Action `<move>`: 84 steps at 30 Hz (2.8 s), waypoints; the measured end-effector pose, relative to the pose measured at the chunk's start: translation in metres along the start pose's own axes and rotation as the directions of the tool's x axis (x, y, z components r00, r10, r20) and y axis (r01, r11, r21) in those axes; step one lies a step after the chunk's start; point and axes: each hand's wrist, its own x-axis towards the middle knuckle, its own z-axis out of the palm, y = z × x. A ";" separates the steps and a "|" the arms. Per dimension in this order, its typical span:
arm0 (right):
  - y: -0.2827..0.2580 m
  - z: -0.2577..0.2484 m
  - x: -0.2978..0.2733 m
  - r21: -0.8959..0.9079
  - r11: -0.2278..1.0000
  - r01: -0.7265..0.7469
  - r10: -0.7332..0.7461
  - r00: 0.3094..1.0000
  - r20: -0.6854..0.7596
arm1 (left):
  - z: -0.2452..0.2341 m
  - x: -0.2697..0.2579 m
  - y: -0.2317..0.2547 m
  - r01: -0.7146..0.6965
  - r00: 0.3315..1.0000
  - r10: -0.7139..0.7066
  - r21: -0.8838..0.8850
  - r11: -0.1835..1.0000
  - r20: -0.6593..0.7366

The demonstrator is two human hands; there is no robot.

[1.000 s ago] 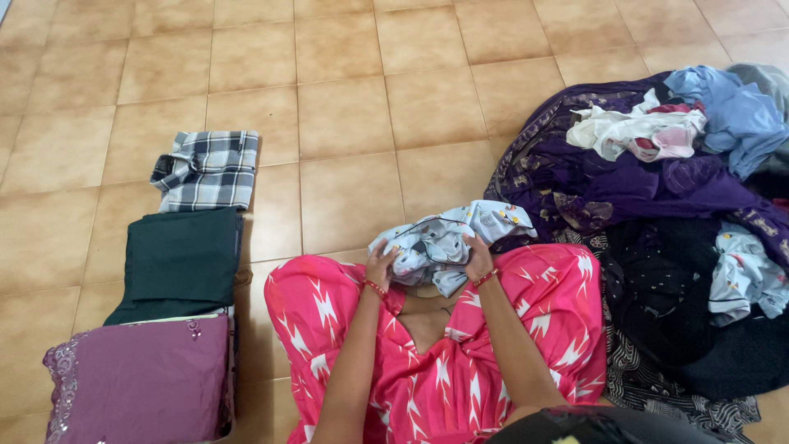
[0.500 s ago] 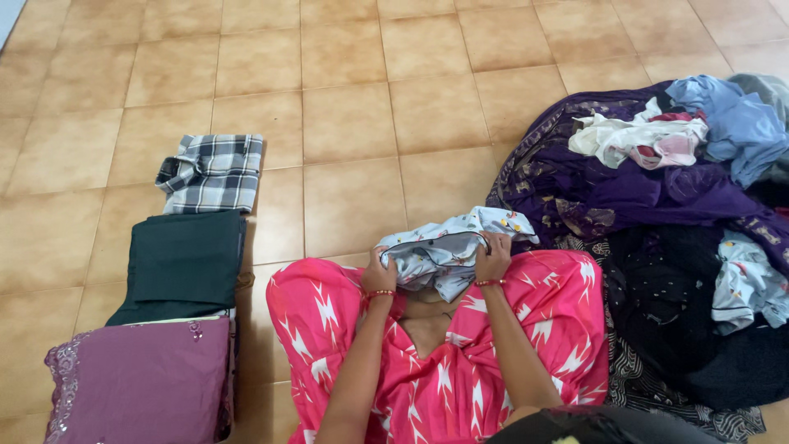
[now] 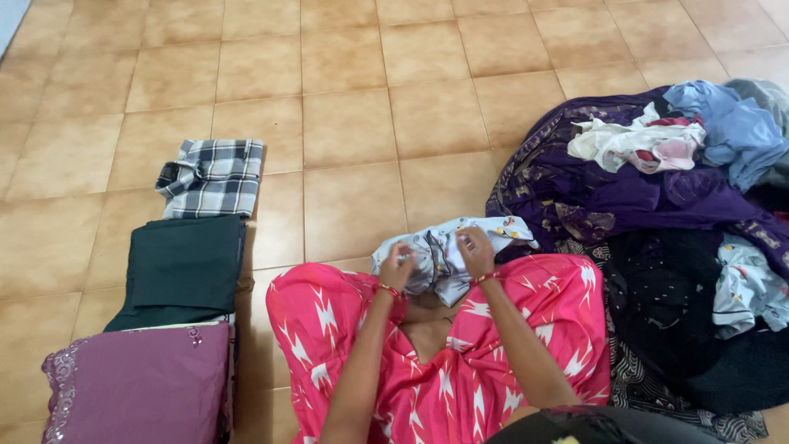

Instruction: The person folds a pair of green pants and a blue-and-white patterned top by hand on a tiled floor, smoothing the fabric and aligning the edges before placing the folded garments on a stack.

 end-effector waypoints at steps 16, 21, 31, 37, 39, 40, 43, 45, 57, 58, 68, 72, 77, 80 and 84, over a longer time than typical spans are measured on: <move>0.036 -0.040 0.083 -0.495 0.869 0.031 0.114 0.959 0.260 | -0.061 0.026 -0.007 0.055 0.998 -0.066 0.569 0.821 0.000; 0.036 -0.095 0.114 0.006 0.987 -0.163 0.162 0.985 0.057 | -0.096 0.029 0.046 0.061 0.841 -0.091 0.073 0.995 0.533; -0.050 -0.177 0.149 0.570 0.725 -0.385 -0.037 0.806 0.591 | -0.166 0.038 0.101 -0.040 0.372 0.361 -0.374 0.926 0.855; -0.079 -0.107 0.215 0.851 0.525 -0.019 0.035 0.999 0.001 | -0.157 0.116 0.143 -0.548 0.833 0.412 -0.443 0.710 -0.370; -0.074 -0.099 0.226 0.826 0.560 0.062 0.007 0.997 -0.079 | -0.156 0.109 0.149 -0.578 0.769 0.372 -0.316 0.752 -0.521; -0.063 -0.091 0.221 0.786 0.616 0.054 0.012 0.997 -0.078 | -0.157 0.104 0.144 -0.584 0.724 0.357 -0.249 0.773 -0.590; -0.008 -0.058 0.197 0.536 0.829 -0.159 0.221 0.974 -0.053 | -0.144 0.103 0.103 -0.441 0.701 0.410 0.097 0.892 -0.584; 0.017 -0.030 0.175 0.798 0.554 -0.236 0.373 0.928 0.016 | -0.121 0.096 0.065 -0.216 0.809 0.230 0.090 0.972 -0.541; 0.016 0.054 -0.016 -0.241 0.933 0.269 -0.137 0.882 0.451 | -0.030 0.022 -0.009 0.010 0.985 0.114 0.705 0.709 -0.129; 0.011 0.056 -0.023 -0.102 0.895 0.434 -0.346 0.821 0.454 | -0.028 0.023 -0.008 -0.012 0.975 0.178 0.762 0.648 -0.136; 0.016 0.022 0.001 -0.346 0.930 0.125 -0.171 0.980 -0.106 | -0.036 0.031 -0.001 -0.267 0.774 0.550 0.626 0.733 -0.314; 0.021 -0.007 0.011 -0.333 0.943 0.008 -0.161 0.887 -0.432 | -0.035 0.028 0.000 -0.223 0.728 0.463 0.463 0.858 -0.506; 0.017 -0.002 0.017 -0.044 0.998 -0.051 0.025 0.890 -0.455 | -0.016 0.034 0.022 -0.230 0.738 0.343 0.261 0.938 -0.581; 0.014 0.000 0.016 -0.035 0.991 -0.132 0.104 0.893 -0.438 | -0.011 0.024 0.044 -0.180 0.919 0.287 0.359 0.916 -0.272; 0.014 -0.012 0.012 0.019 0.942 -0.334 0.312 0.856 -0.413 | -0.007 0.002 0.045 -0.461 0.844 0.521 0.672 0.579 0.130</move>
